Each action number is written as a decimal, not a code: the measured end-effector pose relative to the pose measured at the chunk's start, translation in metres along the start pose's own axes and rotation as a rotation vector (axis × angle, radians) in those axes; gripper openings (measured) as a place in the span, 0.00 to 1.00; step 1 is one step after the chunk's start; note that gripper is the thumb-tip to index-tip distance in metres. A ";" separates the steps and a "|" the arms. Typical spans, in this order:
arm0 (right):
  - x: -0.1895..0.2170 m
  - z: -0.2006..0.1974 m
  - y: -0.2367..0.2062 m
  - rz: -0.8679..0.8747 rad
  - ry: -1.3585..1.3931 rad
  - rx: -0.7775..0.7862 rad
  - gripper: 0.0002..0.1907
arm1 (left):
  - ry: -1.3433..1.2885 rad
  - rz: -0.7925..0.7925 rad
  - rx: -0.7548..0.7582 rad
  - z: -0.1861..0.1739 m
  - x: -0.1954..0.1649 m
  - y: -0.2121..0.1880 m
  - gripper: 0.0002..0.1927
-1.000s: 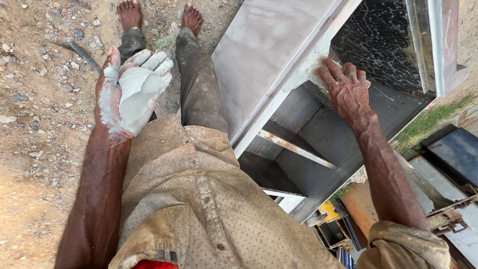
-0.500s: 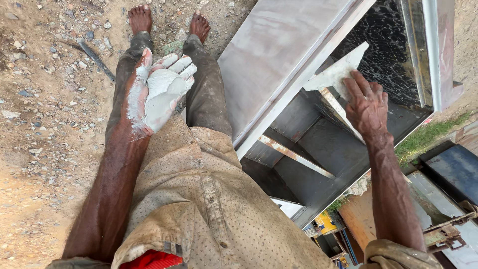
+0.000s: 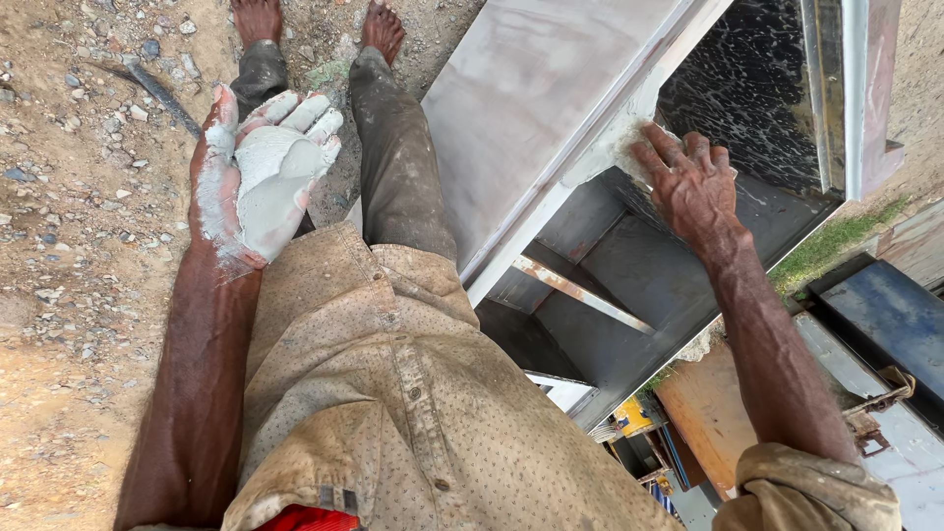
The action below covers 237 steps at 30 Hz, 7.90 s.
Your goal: The person applies a white compound to the edges and corners of a metal frame using a small trowel. They repeatedly scoop compound from their left hand and spread it along the frame's seams.
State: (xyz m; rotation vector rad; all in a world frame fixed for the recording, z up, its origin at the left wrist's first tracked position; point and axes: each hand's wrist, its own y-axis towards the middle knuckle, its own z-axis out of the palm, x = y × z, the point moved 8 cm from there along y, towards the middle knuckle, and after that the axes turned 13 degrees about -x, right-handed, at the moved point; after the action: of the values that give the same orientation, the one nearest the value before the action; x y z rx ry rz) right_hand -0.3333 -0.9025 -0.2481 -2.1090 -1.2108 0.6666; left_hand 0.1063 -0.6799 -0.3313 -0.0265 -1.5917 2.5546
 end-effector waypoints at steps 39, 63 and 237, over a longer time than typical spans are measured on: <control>0.228 -0.271 0.003 0.344 1.286 -1.041 0.45 | -0.099 -0.212 0.658 0.240 0.030 -0.074 0.45; 0.049 -0.274 0.121 0.150 3.199 -1.597 0.31 | -0.300 -0.834 1.100 0.370 0.008 -0.106 0.55; -0.093 -0.378 0.006 -1.644 3.228 -1.201 0.45 | 0.785 -1.056 1.318 0.661 0.125 -0.064 0.47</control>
State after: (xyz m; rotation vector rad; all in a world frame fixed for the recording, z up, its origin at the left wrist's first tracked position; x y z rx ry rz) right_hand -0.1150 -1.0837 0.0181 -0.5420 0.0130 3.3586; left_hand -0.0670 -1.2268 0.0256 -0.0328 0.4251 1.7846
